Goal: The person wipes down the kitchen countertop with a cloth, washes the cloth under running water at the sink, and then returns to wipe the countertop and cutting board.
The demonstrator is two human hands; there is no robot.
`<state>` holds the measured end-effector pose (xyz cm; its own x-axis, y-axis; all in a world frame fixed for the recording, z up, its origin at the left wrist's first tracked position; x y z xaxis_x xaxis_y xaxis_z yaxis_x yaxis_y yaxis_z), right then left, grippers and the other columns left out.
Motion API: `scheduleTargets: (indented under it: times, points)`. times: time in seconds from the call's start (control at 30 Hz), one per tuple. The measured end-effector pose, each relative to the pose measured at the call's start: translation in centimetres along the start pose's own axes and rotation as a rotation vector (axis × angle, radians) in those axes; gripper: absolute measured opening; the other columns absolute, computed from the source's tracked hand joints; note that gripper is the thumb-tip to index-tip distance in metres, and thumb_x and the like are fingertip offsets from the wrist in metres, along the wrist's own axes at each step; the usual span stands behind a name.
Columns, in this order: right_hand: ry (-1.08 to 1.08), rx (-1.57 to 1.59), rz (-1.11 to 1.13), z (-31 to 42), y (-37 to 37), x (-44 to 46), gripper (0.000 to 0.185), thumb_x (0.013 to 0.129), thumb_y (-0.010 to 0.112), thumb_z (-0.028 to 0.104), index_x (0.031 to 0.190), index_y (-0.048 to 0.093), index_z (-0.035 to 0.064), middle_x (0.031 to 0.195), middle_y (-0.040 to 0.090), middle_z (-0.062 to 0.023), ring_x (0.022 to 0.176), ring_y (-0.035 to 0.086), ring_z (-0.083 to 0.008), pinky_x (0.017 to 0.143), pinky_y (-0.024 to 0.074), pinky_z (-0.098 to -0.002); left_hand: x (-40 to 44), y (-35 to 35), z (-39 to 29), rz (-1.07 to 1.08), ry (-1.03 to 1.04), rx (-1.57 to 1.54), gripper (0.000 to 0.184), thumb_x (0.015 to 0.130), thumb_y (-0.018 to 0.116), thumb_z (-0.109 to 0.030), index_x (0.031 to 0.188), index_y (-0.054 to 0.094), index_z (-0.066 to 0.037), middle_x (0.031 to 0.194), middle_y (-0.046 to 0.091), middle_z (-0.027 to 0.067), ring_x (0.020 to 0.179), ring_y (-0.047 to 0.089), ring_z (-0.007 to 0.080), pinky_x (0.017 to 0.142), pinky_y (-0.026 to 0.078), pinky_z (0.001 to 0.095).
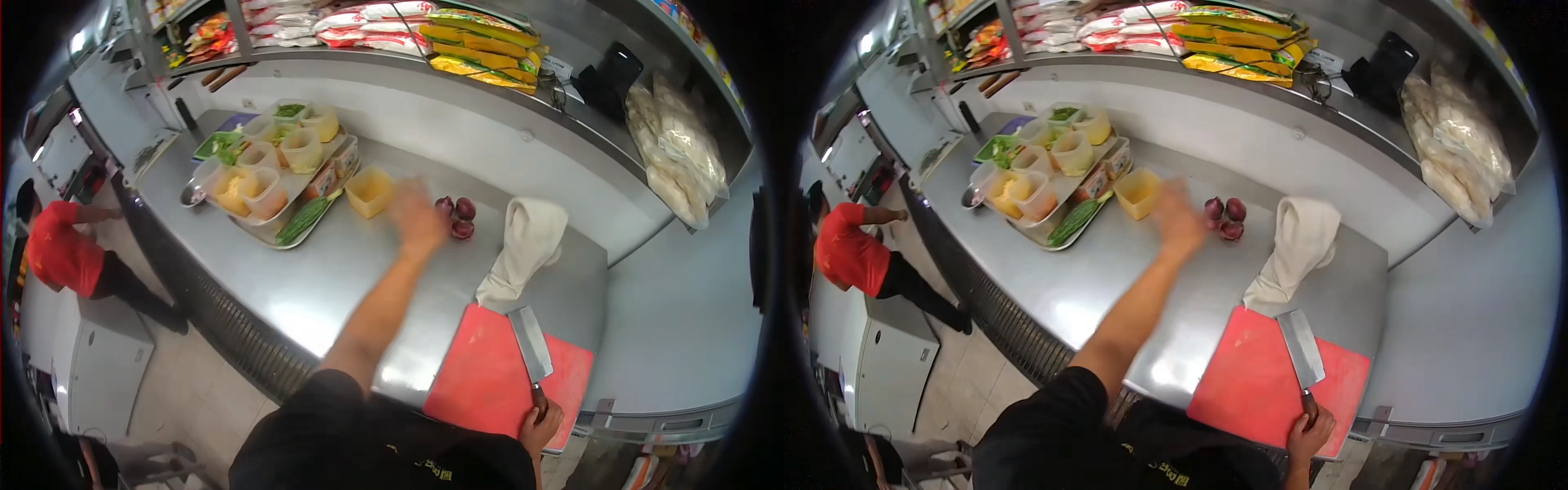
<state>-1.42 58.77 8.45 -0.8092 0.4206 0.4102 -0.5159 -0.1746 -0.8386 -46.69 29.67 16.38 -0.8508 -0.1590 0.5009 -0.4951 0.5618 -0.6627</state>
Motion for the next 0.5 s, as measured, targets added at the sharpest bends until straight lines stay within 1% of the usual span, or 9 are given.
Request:
scheduleTargets:
  times: [0.03, 0.07, 0.1, 0.17, 0.23, 0.37, 0.43, 0.47, 0.5]
  points:
    - [0.035, -0.038, -0.008, 0.2, 0.2, 0.1, 0.032, 0.087, 0.058, 0.017, 0.112, 0.057, -0.004, 0.106, 0.058, -0.023, 0.1, 0.053, -0.0428, 0.091, 0.0409, -0.0513, 1.7, 1.4, 6.3, -0.091, 0.113, 0.042, 0.071, 0.088, 0.061, -0.022, 0.15, 0.035, -0.001, 0.153, 0.037, 0.022, 0.144, 0.03, 0.0403, 0.116, 0.02, 0.0612]
    - [0.053, -0.053, -0.008, 0.5, 0.3, 0.0, 0.032, 0.087, 0.058, 0.017, 0.112, 0.057, -0.004, 0.106, 0.058, -0.023, 0.1, 0.053, -0.0428, 0.091, 0.0409, -0.0513, 2.6, 1.5, 10.6, -0.053, 0.125, 0.485, 0.071, 0.084, 0.062, -0.018, 0.148, 0.039, -0.002, 0.148, 0.045, 0.0202, 0.142, 0.036, 0.0364, 0.115, 0.02, 0.0607]
    - [0.063, -0.084, -0.024, 0.6, 0.4, 0.1, 0.032, 0.087, 0.057, 0.017, 0.111, 0.057, -0.004, 0.105, 0.058, -0.0234, 0.1, 0.052, -0.0432, 0.092, 0.0401, -0.0519, 3.0, 1.7, 15.2, 0.191, 0.076, 0.517, 0.062, 0.083, 0.063, -0.02, 0.141, 0.049, -0.004, 0.143, 0.051, 0.0185, 0.139, 0.039, 0.036, 0.114, 0.016, 0.0659]
    - [0.105, -0.096, -0.052, 1.0, 0.8, 0.5, 0.031, 0.085, 0.055, 0.016, 0.109, 0.057, -0.0039, 0.105, 0.057, -0.0246, 0.102, 0.051, -0.0443, 0.094, 0.0379, -0.054, 3.6, -3.9, 17.1, 0.4, 0.254, 0.484, 0.036, 0.081, 0.063, -0.019, 0.115, 0.068, -0.008, 0.12, 0.066, 0.0124, 0.125, 0.052, 0.0306, 0.111, 0.02, 0.0642]
    - [0.149, -0.16, -0.078, 1.6, 1.7, 0.9, 0.032, 0.084, 0.055, 0.016, 0.108, 0.057, -0.0041, 0.105, 0.057, -0.0249, 0.102, 0.051, -0.0446, 0.094, 0.0377, -0.0543, 0.5, -4.4, 19.9, 0.064, 0.543, 0.429, 0.019, 0.078, 0.066, -0.013, 0.095, 0.071, -0.011, 0.1, 0.068, 0.0057, 0.109, 0.058, 0.0253, 0.106, 0.024, 0.0598]
    - [0.176, -0.255, -0.069, 2.7, 2.1, 1.1, 0.032, 0.082, 0.053, 0.016, 0.106, 0.055, -0.0046, 0.107, 0.056, -0.0248, 0.103, 0.049, -0.046, 0.094, 0.0372, -0.0546, -4.5, -9.4, 19.3, 0.254, 0.489, 0.327, 0.02, 0.08, 0.063, -0.009, 0.098, 0.069, -0.011, 0.096, 0.064, 0.003, 0.105, 0.057, 0.0229, 0.1, 0.029, 0.0536]
    - [0.172, -0.319, -0.032, 3.2, 2.0, 1.4, 0.033, 0.081, 0.053, 0.019, 0.105, 0.054, -0.0042, 0.108, 0.055, -0.0247, 0.104, 0.049, -0.0461, 0.092, 0.0376, -0.0547, -5.2, -10.1, 18.9, 0.218, 0.388, 0.215, 0.021, 0.077, 0.066, -0.008, 0.098, 0.069, -0.01, 0.092, 0.062, 0.0009, 0.104, 0.056, 0.0209, 0.098, 0.028, 0.0518]
    - [0.175, -0.328, -0.012, 2.8, 2.3, 1.5, 0.034, 0.081, 0.054, 0.019, 0.105, 0.054, -0.0037, 0.109, 0.055, -0.0247, 0.104, 0.049, -0.0461, 0.092, 0.0378, -0.0549, -4.8, -9.9, 19.1, 0.22, 0.335, 0.176, 0.026, 0.077, 0.069, -0.008, 0.103, 0.069, -0.011, 0.1, 0.062, 0.0025, 0.108, 0.054, 0.0226, 0.1, 0.027, 0.0534]
    - [0.181, -0.34, 0.002, 2.7, 2.5, 1.5, 0.035, 0.08, 0.055, 0.02, 0.106, 0.053, -0.0033, 0.111, 0.055, -0.0246, 0.105, 0.049, -0.0462, 0.091, 0.038, -0.0552, -4.0, -9.9, 18.6, 0.224, 0.334, 0.162, 0.026, 0.077, 0.069, -0.008, 0.103, 0.069, -0.011, 0.1, 0.062, 0.0025, 0.108, 0.054, 0.0226, 0.1, 0.027, 0.0534]
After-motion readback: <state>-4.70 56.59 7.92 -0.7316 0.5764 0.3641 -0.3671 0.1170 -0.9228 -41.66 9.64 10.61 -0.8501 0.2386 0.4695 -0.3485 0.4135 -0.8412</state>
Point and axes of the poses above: each hand's wrist, its own x-axis towards the middle knuckle, its own y-axis out of the palm, z = x × y, the point moved 1 cm from there along x, towards the middle knuckle
